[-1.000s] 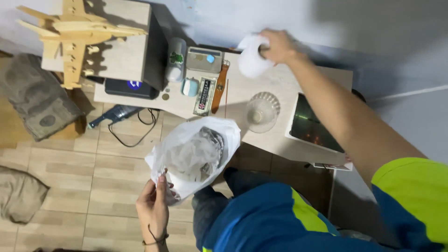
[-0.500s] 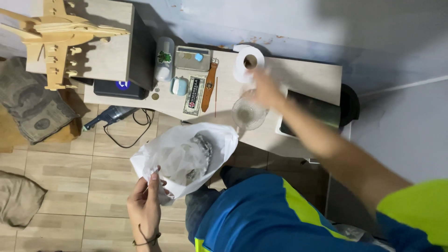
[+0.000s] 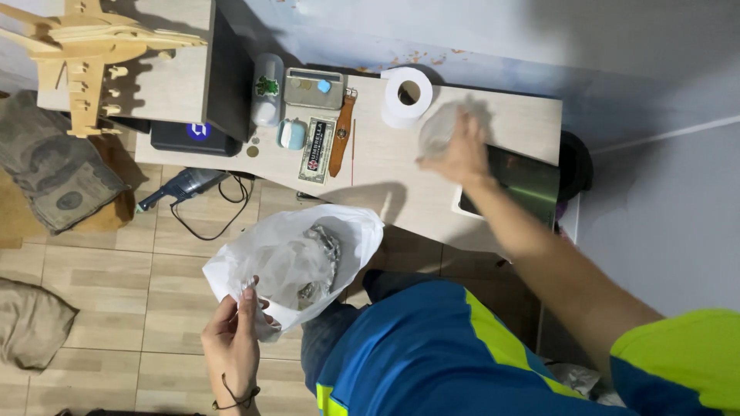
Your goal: Washing hands in a bathroom sink and then collecting various trash items from a cluttered room into a plastic bag.
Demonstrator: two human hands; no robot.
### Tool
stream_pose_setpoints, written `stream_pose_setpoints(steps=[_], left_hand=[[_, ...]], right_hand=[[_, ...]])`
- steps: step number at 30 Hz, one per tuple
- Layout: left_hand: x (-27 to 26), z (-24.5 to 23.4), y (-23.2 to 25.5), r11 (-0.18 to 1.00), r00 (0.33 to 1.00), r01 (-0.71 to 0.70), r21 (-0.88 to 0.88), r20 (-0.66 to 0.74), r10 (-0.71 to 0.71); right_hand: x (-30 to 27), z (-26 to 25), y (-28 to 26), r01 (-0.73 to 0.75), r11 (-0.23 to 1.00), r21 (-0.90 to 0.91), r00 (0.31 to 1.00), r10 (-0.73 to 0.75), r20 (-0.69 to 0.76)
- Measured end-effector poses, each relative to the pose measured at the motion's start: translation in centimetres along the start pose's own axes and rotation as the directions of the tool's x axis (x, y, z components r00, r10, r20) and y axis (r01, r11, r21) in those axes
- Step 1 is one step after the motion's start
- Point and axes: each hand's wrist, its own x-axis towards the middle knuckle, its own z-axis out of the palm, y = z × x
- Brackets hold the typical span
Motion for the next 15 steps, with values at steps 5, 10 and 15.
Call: stream_pose_setpoints(steps=[5, 10, 15], left_hand=[[-0.2, -0.6, -1.8, 1.000, 1.000, -0.025, -0.003, 0.008, 0.025], [-0.7, 0.0, -0.9, 1.000, 1.000, -0.002, -0.001, 0.000, 0.002], [-0.4, 0.5, -0.9, 0.999, 1.000, -0.015, -0.041, 0.004, 0.015]], right_hand=[[3.8, -2.2, 1.1, -0.248, 0.969, -0.007, 0.966, 0.248, 0.069], [4.7, -0.3, 2.7, -0.203, 0.979, 0.034, 0.976, 0.199, 0.083], [1.4, -2.0, 2.9, -0.054, 0.998, -0.015, 0.998, 0.054, 0.017]])
